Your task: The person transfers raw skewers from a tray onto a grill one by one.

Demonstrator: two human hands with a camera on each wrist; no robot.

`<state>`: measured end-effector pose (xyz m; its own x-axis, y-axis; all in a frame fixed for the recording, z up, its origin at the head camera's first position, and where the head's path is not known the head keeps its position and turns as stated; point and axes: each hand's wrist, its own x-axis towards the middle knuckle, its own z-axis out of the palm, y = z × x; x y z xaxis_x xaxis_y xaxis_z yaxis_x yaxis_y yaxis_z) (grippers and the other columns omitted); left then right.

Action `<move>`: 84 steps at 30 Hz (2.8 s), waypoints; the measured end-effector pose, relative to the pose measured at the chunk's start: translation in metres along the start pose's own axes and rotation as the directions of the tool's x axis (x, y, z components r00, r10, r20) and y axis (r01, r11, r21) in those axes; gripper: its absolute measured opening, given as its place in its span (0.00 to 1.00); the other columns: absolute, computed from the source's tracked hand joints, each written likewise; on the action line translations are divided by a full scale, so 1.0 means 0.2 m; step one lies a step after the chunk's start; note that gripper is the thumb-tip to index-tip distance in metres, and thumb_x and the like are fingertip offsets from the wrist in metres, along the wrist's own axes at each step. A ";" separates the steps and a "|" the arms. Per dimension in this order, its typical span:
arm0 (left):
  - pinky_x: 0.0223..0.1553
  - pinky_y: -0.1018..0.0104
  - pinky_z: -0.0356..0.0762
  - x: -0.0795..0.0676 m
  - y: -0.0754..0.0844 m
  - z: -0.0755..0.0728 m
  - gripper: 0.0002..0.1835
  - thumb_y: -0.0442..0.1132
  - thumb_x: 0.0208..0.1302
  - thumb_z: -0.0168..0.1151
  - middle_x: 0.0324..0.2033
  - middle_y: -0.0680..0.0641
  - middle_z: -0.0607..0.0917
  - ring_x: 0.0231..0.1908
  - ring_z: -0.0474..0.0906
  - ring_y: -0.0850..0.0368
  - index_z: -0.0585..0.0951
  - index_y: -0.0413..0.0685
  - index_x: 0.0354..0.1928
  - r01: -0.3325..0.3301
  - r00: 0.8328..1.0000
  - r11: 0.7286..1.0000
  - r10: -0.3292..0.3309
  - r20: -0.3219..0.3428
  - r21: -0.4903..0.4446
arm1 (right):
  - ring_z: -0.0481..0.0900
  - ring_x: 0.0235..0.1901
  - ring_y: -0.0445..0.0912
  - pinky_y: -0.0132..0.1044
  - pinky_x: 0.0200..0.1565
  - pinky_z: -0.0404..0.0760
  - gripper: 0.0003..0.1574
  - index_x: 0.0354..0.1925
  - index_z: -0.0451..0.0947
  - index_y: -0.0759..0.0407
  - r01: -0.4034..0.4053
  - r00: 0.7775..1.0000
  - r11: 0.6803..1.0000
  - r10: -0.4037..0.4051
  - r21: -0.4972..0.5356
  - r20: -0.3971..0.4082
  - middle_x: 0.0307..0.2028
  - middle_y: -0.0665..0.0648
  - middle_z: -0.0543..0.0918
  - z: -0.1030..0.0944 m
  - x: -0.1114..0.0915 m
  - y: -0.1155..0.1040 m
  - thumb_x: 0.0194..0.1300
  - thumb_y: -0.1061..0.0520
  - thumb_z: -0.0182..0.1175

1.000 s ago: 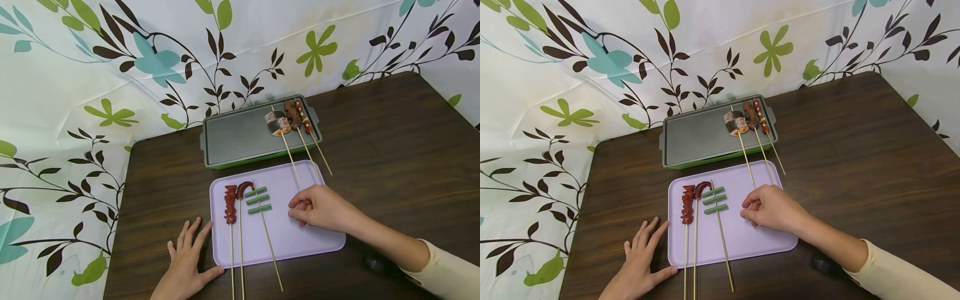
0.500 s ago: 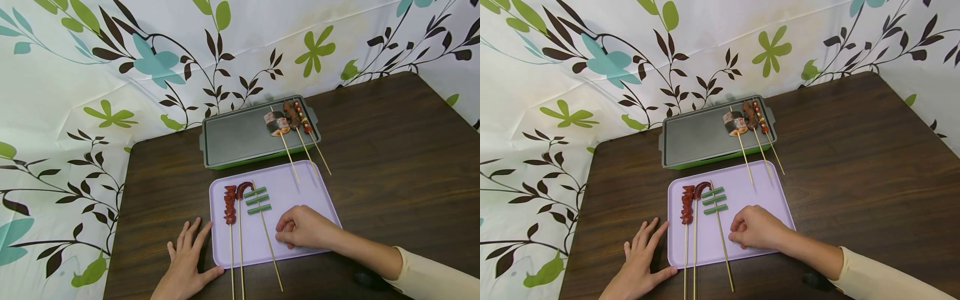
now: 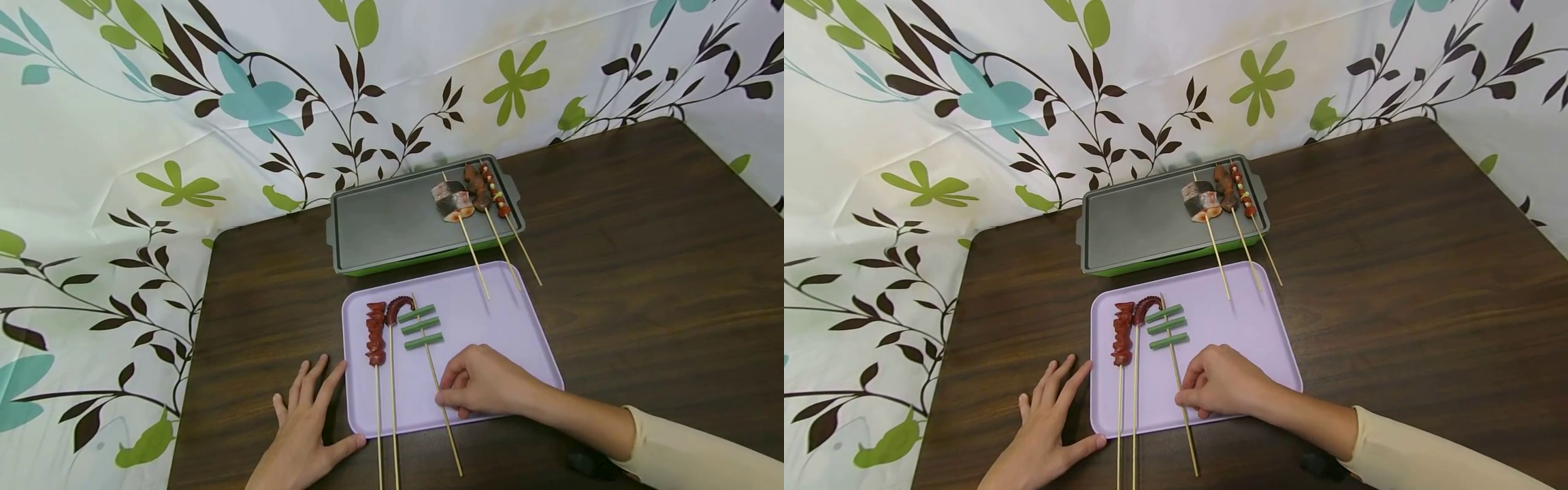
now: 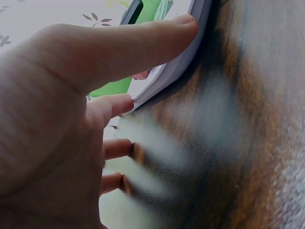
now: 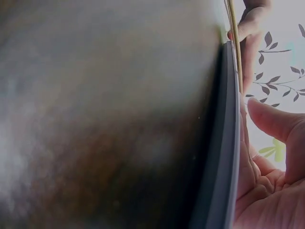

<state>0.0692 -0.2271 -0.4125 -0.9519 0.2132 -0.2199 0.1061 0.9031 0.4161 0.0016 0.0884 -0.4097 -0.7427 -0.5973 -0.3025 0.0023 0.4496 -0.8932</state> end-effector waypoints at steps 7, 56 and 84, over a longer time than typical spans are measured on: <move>0.50 0.13 0.37 0.00 0.00 0.00 0.59 0.69 0.44 0.72 0.75 0.44 0.50 0.73 0.37 0.35 0.51 0.73 0.77 0.010 1.000 1.000 -0.010 0.008 -0.006 | 0.80 0.16 0.40 0.31 0.24 0.72 0.08 0.26 0.82 0.50 0.033 0.999 0.999 -0.033 -0.010 -0.008 0.13 0.44 0.80 0.01 0.00 0.01 0.54 0.53 0.73; 0.50 0.13 0.36 0.01 -0.01 0.00 0.59 0.70 0.45 0.71 0.75 0.44 0.49 0.73 0.36 0.35 0.50 0.74 0.77 0.015 1.000 1.000 -0.015 0.027 -0.009 | 0.82 0.19 0.47 0.30 0.24 0.77 0.03 0.33 0.83 0.64 0.062 0.998 0.994 -0.061 0.093 -0.013 0.18 0.48 0.83 -0.18 -0.08 -0.05 0.57 0.65 0.66; 0.50 0.13 0.36 0.00 -0.01 0.01 0.59 0.68 0.44 0.73 0.75 0.43 0.50 0.73 0.37 0.34 0.51 0.73 0.77 -0.002 1.000 1.000 0.002 0.004 -0.016 | 0.86 0.27 0.48 0.40 0.31 0.85 0.17 0.45 0.81 0.74 -0.056 0.994 0.962 0.077 0.266 -0.071 0.28 0.60 0.87 -0.45 0.18 -0.25 0.62 0.62 0.66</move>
<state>0.0685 -0.2283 -0.4146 -0.9506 0.2162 -0.2228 0.1032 0.8968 0.4301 -0.0866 0.1040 -0.3453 -0.7861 -0.5120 -0.3462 0.2214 0.2897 -0.9312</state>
